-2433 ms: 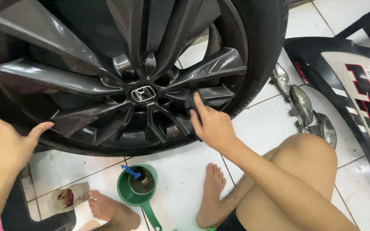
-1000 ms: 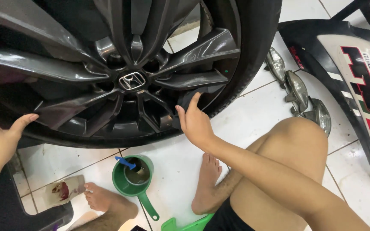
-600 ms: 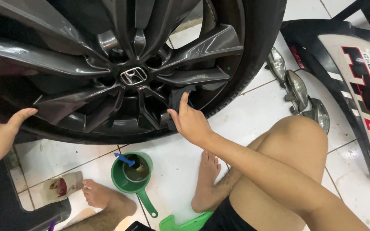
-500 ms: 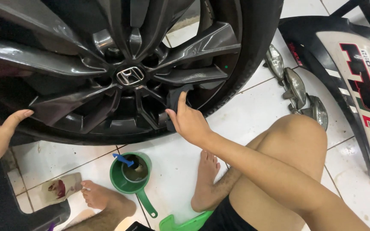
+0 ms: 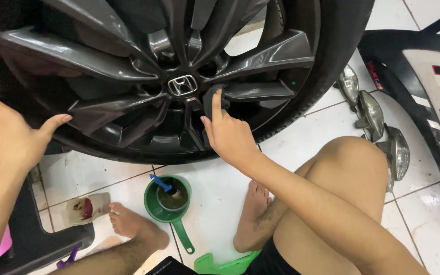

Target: The person cleans a car wheel using a black cloth. They wipe the spokes and the center hub of the wheel, moving around the rim to clean different sections.

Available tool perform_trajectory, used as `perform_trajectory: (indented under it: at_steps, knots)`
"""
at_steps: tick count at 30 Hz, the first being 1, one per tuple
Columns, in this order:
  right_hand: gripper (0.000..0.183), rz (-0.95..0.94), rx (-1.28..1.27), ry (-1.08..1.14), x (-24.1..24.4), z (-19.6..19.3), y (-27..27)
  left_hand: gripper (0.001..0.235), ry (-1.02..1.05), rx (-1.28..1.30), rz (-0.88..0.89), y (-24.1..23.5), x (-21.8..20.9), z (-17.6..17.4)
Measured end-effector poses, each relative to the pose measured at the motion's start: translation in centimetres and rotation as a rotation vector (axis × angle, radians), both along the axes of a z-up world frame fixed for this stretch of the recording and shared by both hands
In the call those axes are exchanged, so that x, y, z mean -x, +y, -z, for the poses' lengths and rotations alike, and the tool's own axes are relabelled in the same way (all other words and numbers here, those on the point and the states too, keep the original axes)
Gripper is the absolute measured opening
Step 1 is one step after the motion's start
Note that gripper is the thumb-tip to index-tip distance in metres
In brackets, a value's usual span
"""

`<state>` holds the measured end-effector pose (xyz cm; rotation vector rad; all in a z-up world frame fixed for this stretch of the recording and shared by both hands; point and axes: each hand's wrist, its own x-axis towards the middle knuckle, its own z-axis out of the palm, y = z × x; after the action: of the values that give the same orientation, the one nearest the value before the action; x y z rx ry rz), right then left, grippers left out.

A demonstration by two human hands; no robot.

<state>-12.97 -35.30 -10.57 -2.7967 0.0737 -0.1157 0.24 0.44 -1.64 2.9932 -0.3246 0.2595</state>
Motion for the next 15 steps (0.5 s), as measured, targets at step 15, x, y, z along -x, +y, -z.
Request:
perform_trajectory:
  at_steps: [15]
  knots:
    - [0.071, 0.039, 0.438, -0.175, -0.1, 0.4, 1.9, 0.143, 0.115, 0.200, -0.046, 0.7, 0.5, 0.1]
